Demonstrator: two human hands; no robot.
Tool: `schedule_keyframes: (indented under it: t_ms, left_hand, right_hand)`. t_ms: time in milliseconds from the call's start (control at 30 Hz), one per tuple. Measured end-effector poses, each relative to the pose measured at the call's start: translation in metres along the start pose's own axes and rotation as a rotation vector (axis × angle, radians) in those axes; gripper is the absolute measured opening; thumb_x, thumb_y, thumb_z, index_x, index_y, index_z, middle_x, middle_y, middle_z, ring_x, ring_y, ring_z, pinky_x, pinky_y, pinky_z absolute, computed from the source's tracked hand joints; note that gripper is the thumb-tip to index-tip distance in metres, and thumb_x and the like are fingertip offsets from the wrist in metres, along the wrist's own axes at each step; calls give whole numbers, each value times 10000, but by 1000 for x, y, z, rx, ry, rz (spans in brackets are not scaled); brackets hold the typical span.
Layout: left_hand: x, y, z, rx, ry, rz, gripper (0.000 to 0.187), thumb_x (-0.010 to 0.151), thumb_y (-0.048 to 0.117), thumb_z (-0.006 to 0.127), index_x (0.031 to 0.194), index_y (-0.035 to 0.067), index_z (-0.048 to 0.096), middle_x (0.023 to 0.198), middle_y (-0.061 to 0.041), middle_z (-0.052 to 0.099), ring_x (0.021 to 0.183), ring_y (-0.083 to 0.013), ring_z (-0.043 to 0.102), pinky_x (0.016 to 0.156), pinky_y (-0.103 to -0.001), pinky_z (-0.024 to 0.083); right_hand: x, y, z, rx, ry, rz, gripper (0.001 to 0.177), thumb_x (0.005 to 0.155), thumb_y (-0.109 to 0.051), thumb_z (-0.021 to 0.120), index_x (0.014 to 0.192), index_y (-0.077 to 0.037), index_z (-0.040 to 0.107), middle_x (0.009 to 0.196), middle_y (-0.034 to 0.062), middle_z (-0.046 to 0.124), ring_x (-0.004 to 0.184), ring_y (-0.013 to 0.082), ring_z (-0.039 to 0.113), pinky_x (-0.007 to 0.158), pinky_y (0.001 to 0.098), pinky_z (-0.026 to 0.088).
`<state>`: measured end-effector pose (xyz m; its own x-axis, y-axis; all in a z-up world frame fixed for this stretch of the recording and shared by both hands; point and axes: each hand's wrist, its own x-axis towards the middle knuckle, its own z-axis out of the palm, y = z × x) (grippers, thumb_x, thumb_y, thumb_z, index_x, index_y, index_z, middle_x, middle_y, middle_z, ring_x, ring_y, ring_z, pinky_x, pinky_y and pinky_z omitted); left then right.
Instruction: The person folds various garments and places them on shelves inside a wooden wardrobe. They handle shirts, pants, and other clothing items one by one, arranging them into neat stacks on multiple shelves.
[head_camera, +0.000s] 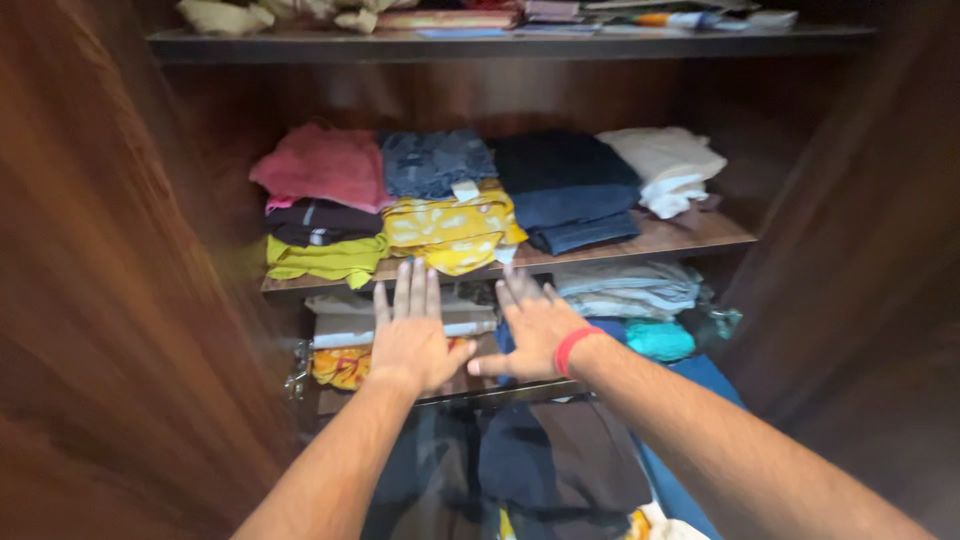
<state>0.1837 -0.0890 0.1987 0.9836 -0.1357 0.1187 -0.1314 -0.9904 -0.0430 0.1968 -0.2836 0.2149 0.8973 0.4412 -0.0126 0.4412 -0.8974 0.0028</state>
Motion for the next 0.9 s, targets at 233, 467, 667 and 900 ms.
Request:
schedule_keyframes:
  t_ms: [233,467,667,900]
  left_hand:
    - [-75,46,76,-515,201,-25,986,796,388,763,1566,28,265,1614,-218,186,1475,-377,225,1160,-563,216]
    - [-152,122,163,-721,214,176,366,796,234,714,1133,127,619,1096,-126,605,1081,-341,581,938,-483,468]
    - [-199,202,229,-778,-531,151,526,783,420,780,1223,164,647,1189,-146,686,1166,-310,636,1070,-423,481]
    - [-217,248,174,-638,-615,38,1222,592,451,971,1525,130,250,1397,-116,537,1306,-304,511,1119,-453,376]
  right_hand:
    - [-134,46,84,233,-34,46,1022,823,-541,737,1572,-45,249,1675,204,159,1562,336,149,1237,487,184]
    - [-237,121,155,183,-405,293,819,765,-528,748,1461,-172,507,1475,138,535,1355,328,537,1127,406,448]
    - [-258,106,167,224,-600,486,1030,684,-545,928,1460,-101,417,1350,200,582,1265,365,578,1068,424,482]
    - [-270,93,177,827,-519,617,572,700,-107,787,1246,-192,637,952,69,724,768,252,719,599,384,574]
